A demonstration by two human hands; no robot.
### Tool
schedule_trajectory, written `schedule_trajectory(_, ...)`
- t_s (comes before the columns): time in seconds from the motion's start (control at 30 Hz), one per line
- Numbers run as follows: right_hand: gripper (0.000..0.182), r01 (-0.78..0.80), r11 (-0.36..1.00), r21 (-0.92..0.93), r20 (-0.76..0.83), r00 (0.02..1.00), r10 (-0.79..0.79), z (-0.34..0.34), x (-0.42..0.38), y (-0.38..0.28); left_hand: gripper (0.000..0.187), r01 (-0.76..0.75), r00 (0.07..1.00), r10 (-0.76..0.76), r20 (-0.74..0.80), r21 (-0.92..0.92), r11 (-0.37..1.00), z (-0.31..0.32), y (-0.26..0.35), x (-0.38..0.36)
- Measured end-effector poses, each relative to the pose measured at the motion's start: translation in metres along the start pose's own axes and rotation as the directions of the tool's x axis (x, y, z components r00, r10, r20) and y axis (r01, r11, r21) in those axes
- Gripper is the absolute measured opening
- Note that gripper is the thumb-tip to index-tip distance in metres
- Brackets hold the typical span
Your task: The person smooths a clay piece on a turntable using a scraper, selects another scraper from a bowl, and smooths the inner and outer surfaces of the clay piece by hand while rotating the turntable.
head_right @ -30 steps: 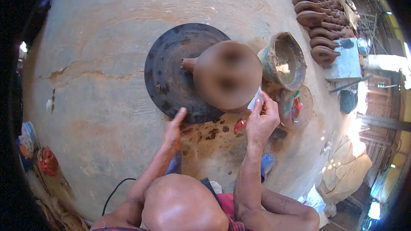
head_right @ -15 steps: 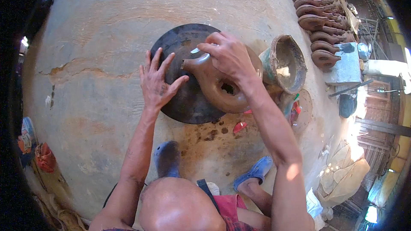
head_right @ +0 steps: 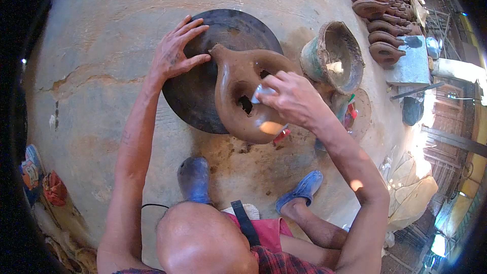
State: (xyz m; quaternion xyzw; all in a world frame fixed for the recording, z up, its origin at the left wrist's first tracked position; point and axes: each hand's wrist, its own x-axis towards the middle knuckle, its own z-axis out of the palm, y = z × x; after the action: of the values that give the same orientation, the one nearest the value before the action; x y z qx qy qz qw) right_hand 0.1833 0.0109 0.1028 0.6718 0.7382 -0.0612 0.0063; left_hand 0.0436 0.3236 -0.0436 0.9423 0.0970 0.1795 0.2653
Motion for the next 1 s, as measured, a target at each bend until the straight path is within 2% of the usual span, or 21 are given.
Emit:
schedule_trajectory(0.1, 0.033, -0.035, 0.999, 0.008, 0.031, 0.999, 0.034, -0.017, -0.002, -0.001, 0.076, -0.018, 0.999, 0.021, 0.027, -0.08, 0.997, 0.0, -0.007, 0.008)
schedule_trajectory(0.13, 0.028, -0.045, 0.998, -0.039, -0.058, 0.997, 0.042, -0.01, 0.004, 0.003, 0.075, -0.014, 0.999, 0.018, 0.032, -0.127, 0.992, 0.0, -0.009, 0.011)
schedule_trajectory(0.17, 0.028, -0.052, 0.998, -0.039, -0.059, 0.997, 0.049, -0.006, 0.012, 0.006, 0.075, -0.019, 0.999, 0.023, 0.036, -0.129, 0.991, 0.001, -0.01, 0.013)
schedule_trajectory(0.23, 0.03, -0.116, 0.992, -0.057, -0.268, 0.959, 0.096, 0.003, 0.036, 0.007, 0.069, -0.034, 0.999, 0.037, 0.014, -0.179, 0.983, 0.002, -0.014, 0.018)
schedule_trajectory(0.27, 0.03, -0.08, 0.995, -0.063, -0.295, 0.954, 0.058, 0.013, 0.043, 0.01, 0.066, -0.034, 0.999, 0.038, 0.017, -0.192, 0.981, 0.002, -0.015, 0.019)
schedule_trajectory(0.43, 0.035, 0.017, 0.995, -0.103, -0.255, 0.966, -0.043, 0.025, 0.033, -0.001, 0.062, -0.021, 1.0, 0.025, 0.015, -0.242, 0.97, 0.001, -0.019, 0.021)
schedule_trajectory(0.53, 0.031, -0.064, 0.997, -0.043, -0.095, 0.994, 0.06, 0.016, 0.0, -0.019, 0.06, 0.005, 0.999, 0.003, 0.034, -0.255, 0.967, -0.002, -0.017, 0.019)
schedule_trajectory(0.57, 0.031, -0.066, 0.997, -0.044, -0.091, 0.994, 0.062, 0.01, -0.009, -0.024, 0.059, 0.033, 0.998, -0.019, 0.054, -0.27, 0.962, -0.003, -0.016, 0.019)
schedule_trajectory(0.63, 0.032, -0.091, 0.996, -0.01, 0.056, 0.994, 0.091, -0.003, -0.025, -0.033, 0.057, 0.015, 1.0, -0.009, 0.026, -0.266, 0.964, -0.002, -0.017, 0.019)
schedule_trajectory(0.7, 0.029, -0.085, 0.996, -0.021, 0.097, 0.992, 0.086, -0.021, -0.033, -0.035, 0.056, 0.003, 1.0, -0.004, -0.002, -0.258, 0.966, -0.001, -0.018, 0.018)
schedule_trajectory(0.77, 0.031, -0.062, 0.998, -0.006, 0.323, 0.945, 0.061, -0.04, -0.034, -0.035, 0.057, 0.024, 0.999, -0.016, 0.03, -0.27, 0.963, 0.0, -0.02, 0.018)
schedule_trajectory(0.8, 0.031, -0.064, 0.998, -0.007, 0.324, 0.944, 0.063, -0.037, -0.032, -0.032, 0.057, 0.023, 0.999, -0.015, 0.03, -0.272, 0.962, 0.001, -0.021, 0.018)
schedule_trajectory(0.83, 0.031, -0.103, 0.995, -0.013, 0.132, 0.986, 0.103, -0.031, -0.026, -0.023, 0.056, 0.007, 1.0, -0.001, 0.023, -0.264, 0.965, 0.002, -0.022, 0.02)
schedule_trajectory(0.87, 0.031, -0.141, 0.99, -0.012, -0.065, 0.988, 0.14, -0.024, -0.02, -0.015, 0.056, -0.008, 1.0, 0.013, 0.017, -0.255, 0.967, 0.003, -0.023, 0.02)
schedule_trajectory(0.9, 0.031, -0.145, 0.989, -0.015, -0.067, 0.987, 0.144, -0.017, -0.01, -0.008, 0.056, -0.013, 1.0, 0.018, 0.016, -0.256, 0.966, 0.004, -0.022, 0.021)
schedule_trajectory(0.97, 0.031, -0.154, 0.988, -0.011, -0.337, 0.931, 0.141, 0.001, 0.017, 0.002, 0.053, -0.013, 1.0, 0.013, 0.0, -0.254, 0.967, 0.003, -0.022, 0.021)
schedule_trajectory(1.0, 0.031, -0.148, 0.989, -0.009, -0.339, 0.931, 0.136, 0.007, 0.029, 0.003, 0.053, -0.008, 1.0, 0.008, -0.001, -0.249, 0.968, 0.003, -0.023, 0.02)
